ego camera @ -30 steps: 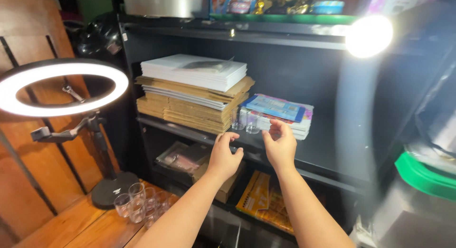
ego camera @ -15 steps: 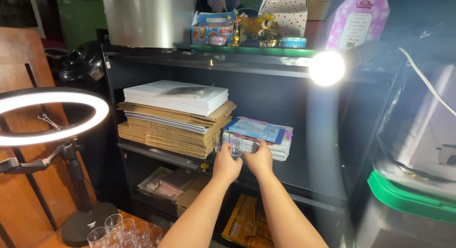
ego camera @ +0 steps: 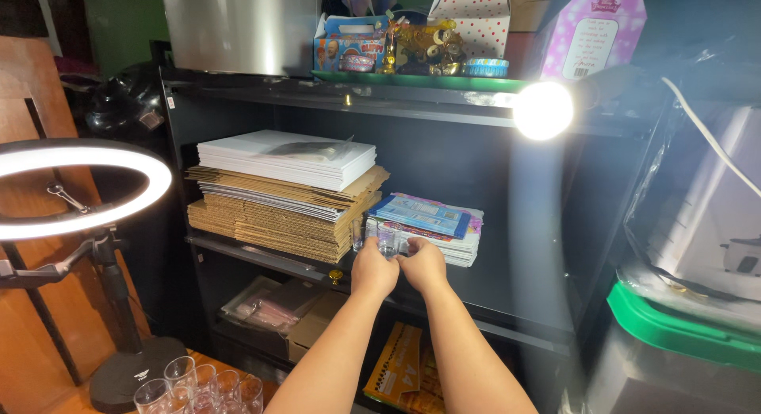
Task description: The person takes small clear glasses from a shelf and places them on a wooden bench. They then open a cardboard box with dividers and place the glasses into the compartments.
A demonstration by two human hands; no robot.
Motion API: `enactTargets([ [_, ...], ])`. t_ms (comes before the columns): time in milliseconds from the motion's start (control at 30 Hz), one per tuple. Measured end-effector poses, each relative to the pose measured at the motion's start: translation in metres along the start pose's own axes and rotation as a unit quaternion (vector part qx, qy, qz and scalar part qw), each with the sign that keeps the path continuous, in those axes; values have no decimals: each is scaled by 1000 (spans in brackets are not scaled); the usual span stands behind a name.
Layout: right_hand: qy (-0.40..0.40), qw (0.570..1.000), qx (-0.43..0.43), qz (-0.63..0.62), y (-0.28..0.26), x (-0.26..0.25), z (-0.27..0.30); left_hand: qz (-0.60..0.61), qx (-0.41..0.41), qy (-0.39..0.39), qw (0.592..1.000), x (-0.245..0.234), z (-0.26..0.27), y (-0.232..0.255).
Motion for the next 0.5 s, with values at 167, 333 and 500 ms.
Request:
enactTargets([
  [167, -25, 1000, -11, 0, -24, -12, 21, -10, 0, -18, 1000, -5, 4, 4],
  [333, -47, 999, -9, 22, -37, -17, 31, -9, 3, -30, 1000, -12, 9, 6],
  [500, -44, 998, -16, -49, -32, -16, 28, 12, 22, -29, 999, -21, 21, 13],
])
Point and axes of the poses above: each hand's wrist, its own z-axis away from the middle knuckle, its own x-axis out of the palm, y = z × x, the point moved 3 cm from there along -z, towards the middle knuckle, and after that the axes turned 4 degrees about -x, right-handed, at the moved point
